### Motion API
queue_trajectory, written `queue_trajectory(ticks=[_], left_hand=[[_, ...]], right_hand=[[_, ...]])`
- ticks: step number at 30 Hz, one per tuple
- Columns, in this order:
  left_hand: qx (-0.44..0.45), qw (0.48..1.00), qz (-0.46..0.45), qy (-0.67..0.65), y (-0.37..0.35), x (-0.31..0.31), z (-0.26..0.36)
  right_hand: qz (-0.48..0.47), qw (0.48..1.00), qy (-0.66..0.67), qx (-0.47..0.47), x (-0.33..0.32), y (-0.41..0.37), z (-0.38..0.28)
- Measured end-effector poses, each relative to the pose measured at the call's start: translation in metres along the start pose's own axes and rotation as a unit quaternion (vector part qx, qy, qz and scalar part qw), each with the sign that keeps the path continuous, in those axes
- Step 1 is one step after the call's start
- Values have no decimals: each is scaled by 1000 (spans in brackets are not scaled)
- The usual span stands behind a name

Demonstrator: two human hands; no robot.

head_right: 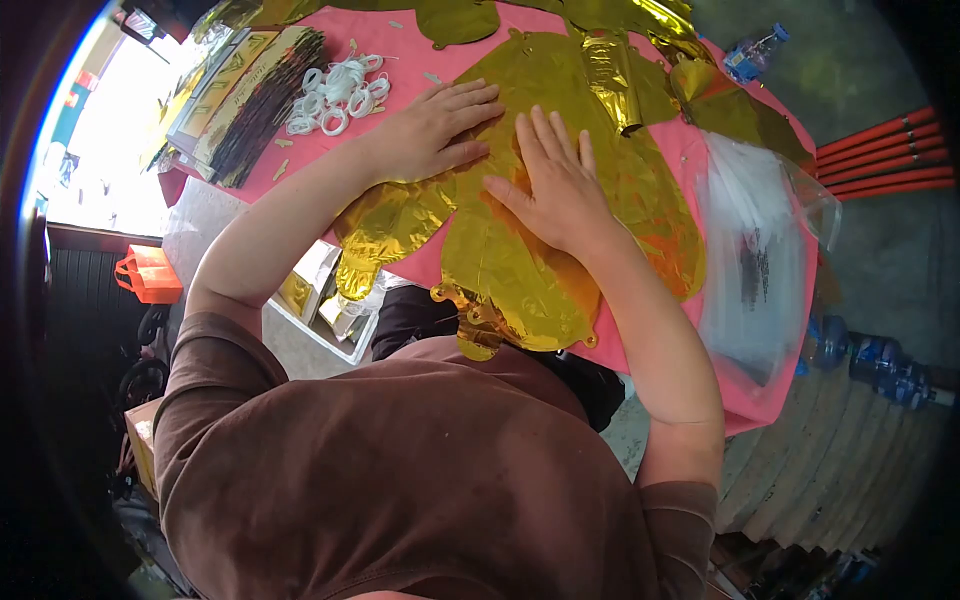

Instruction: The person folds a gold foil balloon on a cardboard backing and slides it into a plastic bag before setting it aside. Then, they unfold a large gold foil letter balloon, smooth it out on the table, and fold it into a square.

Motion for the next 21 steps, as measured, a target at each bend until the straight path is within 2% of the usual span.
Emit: queue_trajectory(ticks=[3,21], left_hand=[[5,1000,7,11,1,-1,1],[0,1000,28,-11,-1,-3,1]], right_hand=[[-6,999,-34,9,4,0,3],[4,999,-35,23,9,20,7]])
Point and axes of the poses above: each hand's wrist, its own y-axis towards the middle knuckle, its own x-axis out of the palm, z = x × y, the point moved 4 cm from there along y, towards the middle knuckle, and after that the axes turned 11 degrees about y, right-handed, at the moved point
